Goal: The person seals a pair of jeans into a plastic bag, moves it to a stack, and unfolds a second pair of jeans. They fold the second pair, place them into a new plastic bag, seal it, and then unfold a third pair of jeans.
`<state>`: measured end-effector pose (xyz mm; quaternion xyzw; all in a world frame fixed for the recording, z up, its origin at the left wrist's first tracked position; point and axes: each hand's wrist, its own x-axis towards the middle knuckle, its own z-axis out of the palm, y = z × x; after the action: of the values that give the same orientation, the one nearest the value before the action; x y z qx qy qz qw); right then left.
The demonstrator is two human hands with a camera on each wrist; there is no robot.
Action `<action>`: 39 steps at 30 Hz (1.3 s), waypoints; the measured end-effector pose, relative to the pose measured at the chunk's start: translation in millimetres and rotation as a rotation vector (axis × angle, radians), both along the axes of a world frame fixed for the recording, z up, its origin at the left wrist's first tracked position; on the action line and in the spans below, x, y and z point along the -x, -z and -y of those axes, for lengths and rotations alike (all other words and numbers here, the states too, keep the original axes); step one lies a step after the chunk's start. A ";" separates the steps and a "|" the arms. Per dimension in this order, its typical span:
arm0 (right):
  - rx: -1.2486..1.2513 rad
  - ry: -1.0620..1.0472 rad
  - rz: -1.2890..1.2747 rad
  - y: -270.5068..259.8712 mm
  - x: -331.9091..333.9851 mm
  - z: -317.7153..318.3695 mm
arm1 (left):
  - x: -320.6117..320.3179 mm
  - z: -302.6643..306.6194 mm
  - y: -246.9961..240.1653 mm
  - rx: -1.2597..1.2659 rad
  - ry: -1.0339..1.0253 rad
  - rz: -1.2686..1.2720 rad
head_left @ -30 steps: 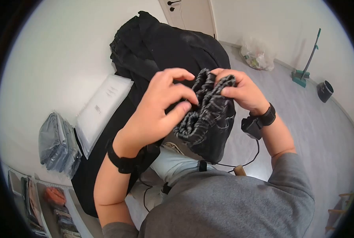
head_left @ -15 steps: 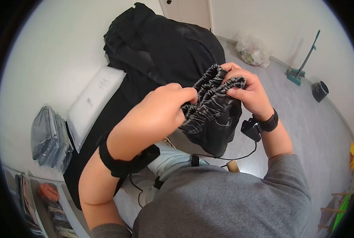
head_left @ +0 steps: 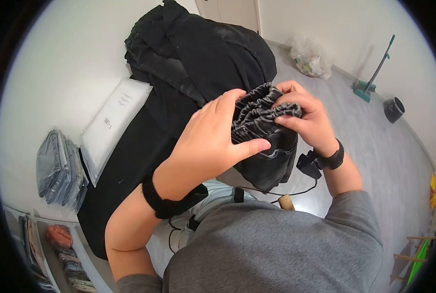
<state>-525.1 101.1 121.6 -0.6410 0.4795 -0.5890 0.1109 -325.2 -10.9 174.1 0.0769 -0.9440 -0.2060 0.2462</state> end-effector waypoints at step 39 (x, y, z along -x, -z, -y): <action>0.021 0.103 -0.251 6.1 24.9 5.1 | 34.3 54.0 -0.2 -0.084 -0.099 0.074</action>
<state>-550.0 96.0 115.5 -0.6853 0.5157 -0.5140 0.0127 -359.5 -64.9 174.4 0.1414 -0.9379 -0.2301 0.2177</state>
